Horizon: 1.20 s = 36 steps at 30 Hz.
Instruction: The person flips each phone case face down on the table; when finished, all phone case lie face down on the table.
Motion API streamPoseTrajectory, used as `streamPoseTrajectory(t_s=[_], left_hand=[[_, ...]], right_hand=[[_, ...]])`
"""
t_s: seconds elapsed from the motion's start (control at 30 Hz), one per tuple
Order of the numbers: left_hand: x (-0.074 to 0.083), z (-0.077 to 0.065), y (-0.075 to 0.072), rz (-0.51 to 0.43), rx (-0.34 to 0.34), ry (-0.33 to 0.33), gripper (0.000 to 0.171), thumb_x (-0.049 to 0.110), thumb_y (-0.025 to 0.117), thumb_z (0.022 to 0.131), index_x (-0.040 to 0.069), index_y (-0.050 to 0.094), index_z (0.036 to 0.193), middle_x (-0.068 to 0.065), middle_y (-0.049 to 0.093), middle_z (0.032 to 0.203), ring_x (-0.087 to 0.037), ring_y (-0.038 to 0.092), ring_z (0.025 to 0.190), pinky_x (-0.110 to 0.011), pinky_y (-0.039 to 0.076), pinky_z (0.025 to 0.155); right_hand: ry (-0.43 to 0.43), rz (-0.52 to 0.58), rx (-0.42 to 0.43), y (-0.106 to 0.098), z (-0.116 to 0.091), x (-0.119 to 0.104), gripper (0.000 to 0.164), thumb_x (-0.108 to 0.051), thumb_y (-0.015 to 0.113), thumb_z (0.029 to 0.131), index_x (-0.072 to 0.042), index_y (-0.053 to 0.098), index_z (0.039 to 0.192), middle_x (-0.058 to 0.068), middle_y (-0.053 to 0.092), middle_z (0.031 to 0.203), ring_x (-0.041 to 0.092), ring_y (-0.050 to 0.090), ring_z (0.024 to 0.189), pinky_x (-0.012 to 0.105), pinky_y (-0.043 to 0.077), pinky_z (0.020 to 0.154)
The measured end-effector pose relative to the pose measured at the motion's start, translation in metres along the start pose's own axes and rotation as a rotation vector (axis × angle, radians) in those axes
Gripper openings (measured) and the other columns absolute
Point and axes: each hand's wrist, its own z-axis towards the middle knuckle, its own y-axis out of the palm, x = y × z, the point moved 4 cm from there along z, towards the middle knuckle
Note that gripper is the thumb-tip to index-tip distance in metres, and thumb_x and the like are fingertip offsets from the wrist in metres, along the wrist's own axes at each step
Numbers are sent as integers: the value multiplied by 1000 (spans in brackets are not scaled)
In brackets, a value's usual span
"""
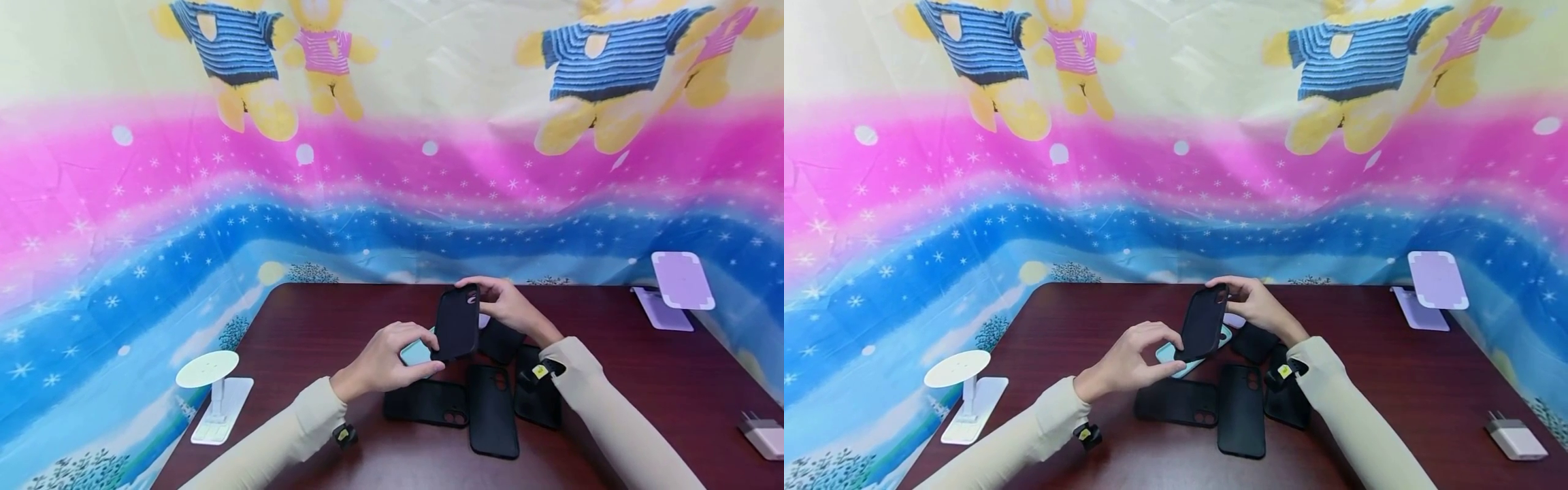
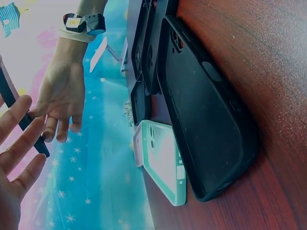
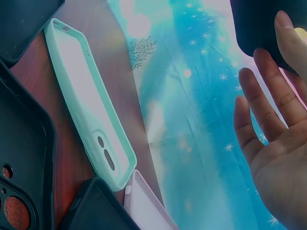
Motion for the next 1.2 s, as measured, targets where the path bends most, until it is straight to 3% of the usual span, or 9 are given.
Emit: streamPoseTrajectory(t_s=[0.23, 0.4, 0.67, 0.8, 1.03, 1.2], left_hand=[[2, -3, 3, 0, -19, 13, 19, 34, 77, 93, 23, 71, 107, 10, 72, 97, -2, 66, 93, -25, 53, 92], [3, -1, 3, 18, -23, 5, 26, 34, 78, 92, 22, 69, 113, 10, 72, 97, -6, 68, 93, -28, 53, 93], [1, 2, 5, -54, -34, -48, 75, 31, 86, 86, 14, 45, 146, 8, 71, 97, -5, 69, 95, -26, 55, 93], [2, 3, 6, -46, -41, -46, 97, 32, 87, 84, 14, 30, 160, 8, 71, 99, -11, 70, 95, -24, 54, 92], [3, 2, 7, 29, -53, -11, 100, 37, 87, 83, 19, 29, 163, 11, 71, 104, -5, 66, 97, -25, 54, 87], [4, 3, 8, 54, -55, 29, 98, 37, 87, 83, 18, 33, 162, 7, 72, 104, -6, 67, 99, -29, 55, 88]], right_hand=[[-14, -16, 6, 6, -1, 3, 38, -15, 66, 101, -11, 63, 139, 2, 76, 116, 17, 75, 98, 30, 60, 85], [-43, -17, 9, 5, 2, 0, 37, -13, 64, 102, -12, 62, 139, 4, 76, 114, 18, 76, 98, 29, 59, 87], [-53, 19, -7, 7, 3, -7, 38, -13, 64, 102, -10, 60, 140, 11, 67, 123, 15, 72, 109, 32, 58, 91], [-35, 37, -22, 11, 3, -7, 37, -14, 63, 103, -13, 58, 140, 6, 65, 127, 18, 71, 113, 33, 57, 94], [-11, 109, -77, 15, 6, -3, 36, -13, 60, 105, -8, 55, 140, 19, 64, 133, 23, 74, 109, 42, 60, 92], [-10, 165, -105, 16, 5, -2, 41, -12, 60, 104, -8, 52, 144, 11, 70, 125, 26, 76, 101, 50, 61, 86]])
